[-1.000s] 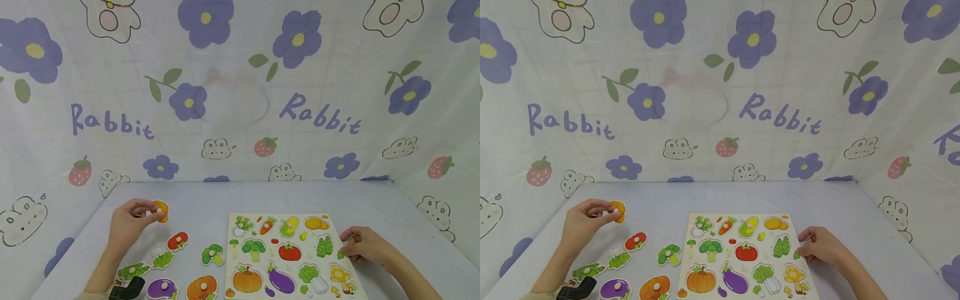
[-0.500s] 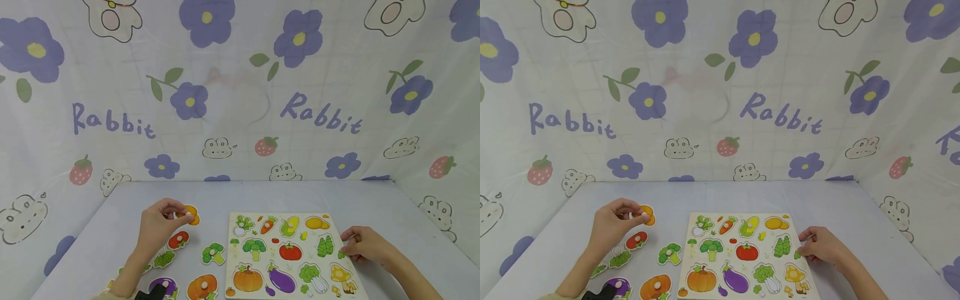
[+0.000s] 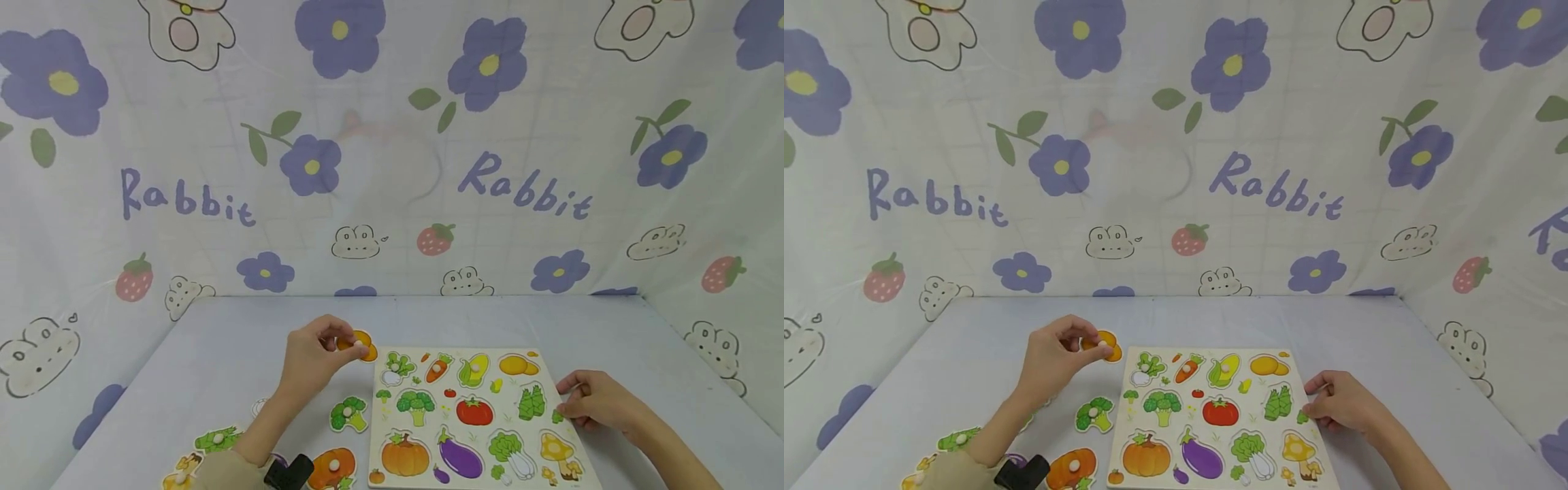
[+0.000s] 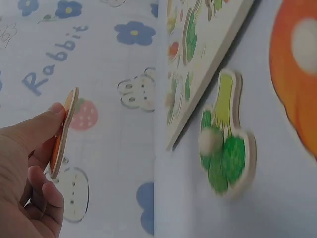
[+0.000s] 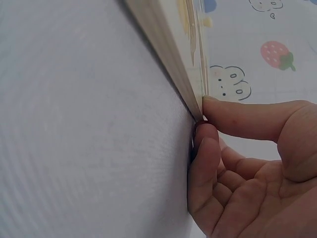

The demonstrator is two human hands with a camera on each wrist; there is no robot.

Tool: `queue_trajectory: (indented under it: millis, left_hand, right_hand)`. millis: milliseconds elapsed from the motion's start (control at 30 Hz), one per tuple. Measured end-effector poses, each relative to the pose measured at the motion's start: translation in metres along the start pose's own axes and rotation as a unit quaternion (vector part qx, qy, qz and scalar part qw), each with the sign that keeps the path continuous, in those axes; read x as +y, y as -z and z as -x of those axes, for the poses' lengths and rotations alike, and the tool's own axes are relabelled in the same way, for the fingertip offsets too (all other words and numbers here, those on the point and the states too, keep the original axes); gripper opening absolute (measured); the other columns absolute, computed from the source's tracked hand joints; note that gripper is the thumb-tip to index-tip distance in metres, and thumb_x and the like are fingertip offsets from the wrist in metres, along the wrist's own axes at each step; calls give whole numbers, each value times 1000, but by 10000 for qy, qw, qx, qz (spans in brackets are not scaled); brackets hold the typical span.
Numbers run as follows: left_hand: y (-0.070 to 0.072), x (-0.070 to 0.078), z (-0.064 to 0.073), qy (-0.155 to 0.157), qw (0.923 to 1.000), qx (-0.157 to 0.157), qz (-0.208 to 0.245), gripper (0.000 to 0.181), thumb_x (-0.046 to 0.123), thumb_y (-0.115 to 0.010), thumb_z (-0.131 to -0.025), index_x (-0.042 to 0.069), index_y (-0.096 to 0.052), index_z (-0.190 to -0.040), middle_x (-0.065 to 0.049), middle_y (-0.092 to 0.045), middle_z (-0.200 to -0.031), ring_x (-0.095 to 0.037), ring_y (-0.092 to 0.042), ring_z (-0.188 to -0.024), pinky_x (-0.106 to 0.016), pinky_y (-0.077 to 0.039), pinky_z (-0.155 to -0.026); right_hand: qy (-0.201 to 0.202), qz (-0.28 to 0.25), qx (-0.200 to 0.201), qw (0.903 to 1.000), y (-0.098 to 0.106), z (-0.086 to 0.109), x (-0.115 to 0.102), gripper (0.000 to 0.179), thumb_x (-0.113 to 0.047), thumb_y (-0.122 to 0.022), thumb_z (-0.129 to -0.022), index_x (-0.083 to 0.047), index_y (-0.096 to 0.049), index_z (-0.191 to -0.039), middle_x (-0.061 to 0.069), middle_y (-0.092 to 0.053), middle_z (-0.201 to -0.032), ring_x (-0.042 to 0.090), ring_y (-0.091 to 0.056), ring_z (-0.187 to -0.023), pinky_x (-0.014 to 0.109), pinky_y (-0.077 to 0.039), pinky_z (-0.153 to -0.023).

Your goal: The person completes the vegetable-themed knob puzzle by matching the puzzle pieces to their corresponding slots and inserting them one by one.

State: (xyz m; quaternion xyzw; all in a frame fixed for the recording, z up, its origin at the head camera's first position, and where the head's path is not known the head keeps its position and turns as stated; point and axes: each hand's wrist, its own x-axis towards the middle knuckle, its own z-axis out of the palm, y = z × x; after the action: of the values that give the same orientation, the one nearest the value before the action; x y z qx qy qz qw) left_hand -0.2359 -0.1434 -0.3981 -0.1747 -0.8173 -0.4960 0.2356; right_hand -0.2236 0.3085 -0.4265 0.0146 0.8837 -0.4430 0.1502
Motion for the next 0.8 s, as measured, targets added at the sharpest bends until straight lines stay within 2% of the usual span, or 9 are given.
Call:
queue_trajectory:
  millis: [267,500,700,800]
  left_hand:
    - [-44,8,-12,58,9983,-380,430,24,20,-88,-75,16,-68,-88,10,-65,-76,-15,-48,-66,-24,-39,-57]
    - [-85,13,-18,228,9962,-427,721,24,18,-87,-76,12,-67,-88,9,-67,-78,-16,-52,-67,-24,-43,-58]
    - [-121,18,-21,671,9935,-378,834,24,20,-87,-77,12,-66,-87,9,-67,-77,-13,-57,-69,-24,-48,-59]
    - [-136,24,-20,744,9917,-382,978,25,18,-88,-76,11,-66,-86,8,-67,-77,-13,-60,-70,-26,-51,-61]
  right_hand:
    - [16,-25,-1,10000,1,2,0,36,-7,-75,-83,7,-55,-110,6,-55,-74,20,-52,-66,33,-47,-58]
    - [-3,-35,-19,10000,2,3,-2,36,-7,-75,-84,7,-55,-111,7,-56,-74,21,-52,-67,33,-47,-58]
    - [-66,-9,6,10000,1,3,-3,37,-8,-75,-84,6,-55,-111,7,-56,-74,20,-52,-67,33,-47,-58]
    - [-73,-16,11,10000,1,2,-3,37,-8,-76,-83,6,-55,-111,7,-55,-74,20,-52,-67,33,-47,-58]
